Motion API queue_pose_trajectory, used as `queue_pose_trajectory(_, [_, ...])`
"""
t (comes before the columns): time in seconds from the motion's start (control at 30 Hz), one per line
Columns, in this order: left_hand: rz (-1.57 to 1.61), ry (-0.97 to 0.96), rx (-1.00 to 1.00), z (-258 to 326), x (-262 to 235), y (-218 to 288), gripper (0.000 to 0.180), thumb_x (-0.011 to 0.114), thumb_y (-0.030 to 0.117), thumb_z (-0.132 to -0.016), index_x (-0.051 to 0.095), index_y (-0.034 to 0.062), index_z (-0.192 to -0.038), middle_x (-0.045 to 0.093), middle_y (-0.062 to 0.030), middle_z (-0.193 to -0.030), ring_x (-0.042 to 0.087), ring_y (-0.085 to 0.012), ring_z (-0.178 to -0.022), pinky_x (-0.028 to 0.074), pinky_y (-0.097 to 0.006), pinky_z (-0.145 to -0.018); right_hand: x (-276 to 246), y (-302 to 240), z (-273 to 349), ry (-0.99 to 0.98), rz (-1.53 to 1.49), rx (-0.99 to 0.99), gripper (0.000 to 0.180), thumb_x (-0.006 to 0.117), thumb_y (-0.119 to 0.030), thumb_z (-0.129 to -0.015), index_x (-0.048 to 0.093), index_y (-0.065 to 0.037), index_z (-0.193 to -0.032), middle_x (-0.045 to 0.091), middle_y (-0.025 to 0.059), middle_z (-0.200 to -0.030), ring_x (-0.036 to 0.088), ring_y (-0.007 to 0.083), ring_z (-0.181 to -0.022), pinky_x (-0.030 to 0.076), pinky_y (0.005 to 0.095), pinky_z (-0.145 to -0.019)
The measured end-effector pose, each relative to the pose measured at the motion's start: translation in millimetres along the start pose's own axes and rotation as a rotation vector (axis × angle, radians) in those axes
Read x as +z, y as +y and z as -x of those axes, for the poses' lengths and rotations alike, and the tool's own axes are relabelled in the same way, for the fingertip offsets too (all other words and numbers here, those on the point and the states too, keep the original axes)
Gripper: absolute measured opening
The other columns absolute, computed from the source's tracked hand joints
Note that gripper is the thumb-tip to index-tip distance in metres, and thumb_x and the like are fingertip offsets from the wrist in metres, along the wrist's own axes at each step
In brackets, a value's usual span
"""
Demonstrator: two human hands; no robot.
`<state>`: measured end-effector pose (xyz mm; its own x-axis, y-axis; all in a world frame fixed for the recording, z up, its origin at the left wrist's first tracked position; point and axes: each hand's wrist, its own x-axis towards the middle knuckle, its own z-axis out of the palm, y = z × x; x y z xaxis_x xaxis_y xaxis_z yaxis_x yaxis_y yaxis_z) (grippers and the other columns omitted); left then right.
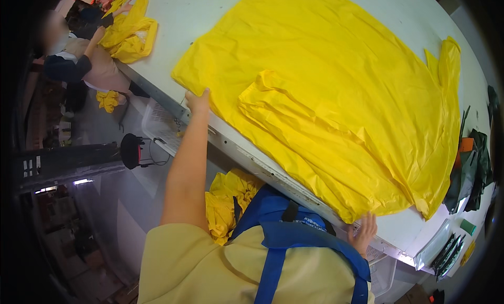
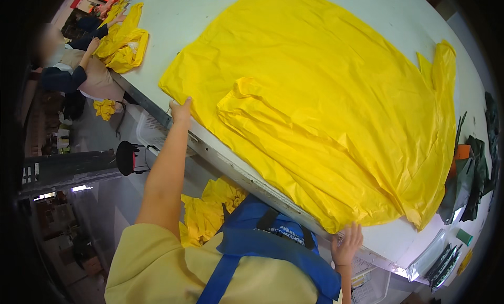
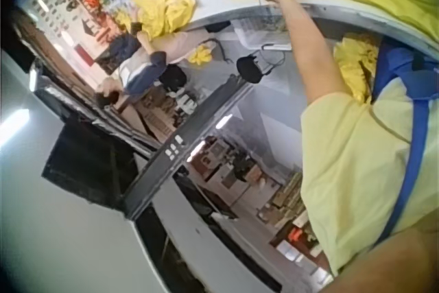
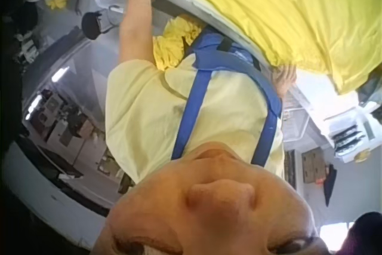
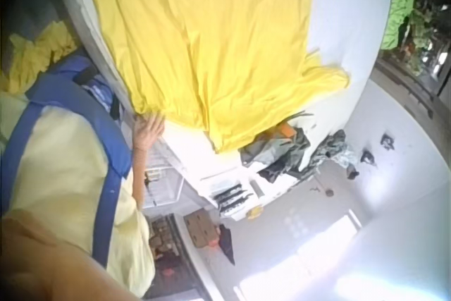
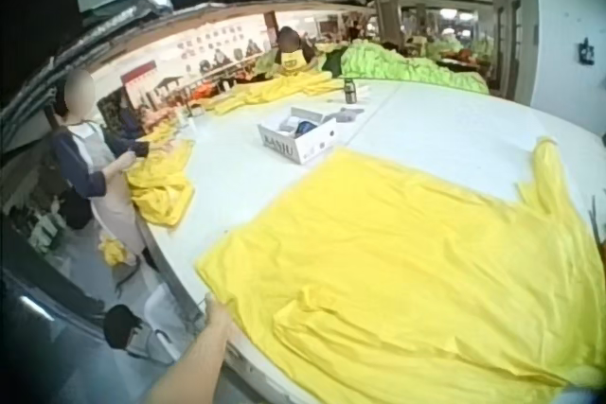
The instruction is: The person trims loose threads from a yellow raincoat using small scissors, then folds the garment and places it into a yellow mailing envelope. The person handles the raincoat and envelope on a white worktable.
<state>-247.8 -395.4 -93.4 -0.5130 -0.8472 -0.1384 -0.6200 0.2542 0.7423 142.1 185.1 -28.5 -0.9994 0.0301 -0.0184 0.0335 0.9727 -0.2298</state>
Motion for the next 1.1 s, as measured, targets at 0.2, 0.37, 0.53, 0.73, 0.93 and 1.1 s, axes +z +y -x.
queue_pose_trajectory(0.2, [0.86,-0.622,-0.476,-6,-21,15,0.047,0.059,0.008,-0.087,0.042,0.0051,-0.131,0.051,-0.0155,-0.128,0.05,-0.0332,-0.117,0.045,-0.046,-0.095,16,-15,-26,0.005,-0.003,-0.035,0.047,0.057,-0.003,-0.07,0.056,-0.007,-0.117,0.053,0.0138,-0.126,0.045,0.034,-0.122,0.03,0.0457,-0.104])
queue_pose_trajectory(0.37, [0.999,-0.726,-0.488,2,-56,32,0.045,0.054,0.003,-0.087,0.043,0.0057,-0.13,0.051,-0.0129,-0.128,0.05,-0.0317,-0.117,0.043,-0.045,-0.099,5,15,-20,0.102,-0.241,0.124,0.041,0.051,0.004,-0.074,0.059,-0.005,-0.113,0.06,0.0158,-0.114,0.053,0.0353,-0.111,0.036,0.0448,-0.1])
queue_pose_trajectory(0.53, [1.091,-0.732,-0.008,-24,-84,137,0.051,0.055,0.002,-0.084,0.041,0.0086,-0.132,0.051,-0.0102,-0.127,0.05,-0.0294,-0.117,0.041,-0.045,-0.1,-16,48,-14,0.169,-0.389,0.262,0.034,0.05,0.002,-0.083,0.058,-0.003,-0.115,0.061,0.0179,-0.112,0.055,0.0354,-0.108,0.039,0.0407,-0.098])
queue_pose_trajectory(0.73, [0.998,-0.63,0.298,0,-154,161,0.056,0.055,-0.002,-0.082,0.037,0.0092,-0.134,0.052,-0.0092,-0.127,0.052,-0.0283,-0.117,0.044,-0.043,-0.098,-27,69,24,0.108,-0.46,0.423,0.032,0.052,-0.001,-0.085,0.057,-0.002,-0.117,0.062,0.0166,-0.113,0.057,0.0328,-0.109,0.042,0.0379,-0.096])
queue_pose_trajectory(0.93, [0.844,-0.651,-0.173,-55,-135,-10,0.049,0.051,-0.003,-0.082,0.042,0.0042,-0.129,0.057,-0.0135,-0.121,0.06,-0.0312,-0.105,0.05,-0.045,-0.09,-30,39,20,0.001,-0.292,0.238,0.033,0.057,-0.002,-0.082,0.06,-0.006,-0.114,0.061,0.0158,-0.117,0.055,0.0333,-0.111,0.04,0.0389,-0.1])
queue_pose_trajectory(1.1, [0.266,-0.242,-0.18,-71,-120,-52,0.058,0.063,0.014,-0.081,0.043,0.0028,-0.134,0.043,-0.0186,-0.136,0.052,-0.0326,-0.116,0.046,-0.043,-0.094,-28,36,19,-0.212,-0.148,0.219,0.036,0.058,0.0,-0.077,0.061,-0.006,-0.112,0.06,0.0182,-0.117,0.054,0.0358,-0.111,0.041,0.0404,-0.098])
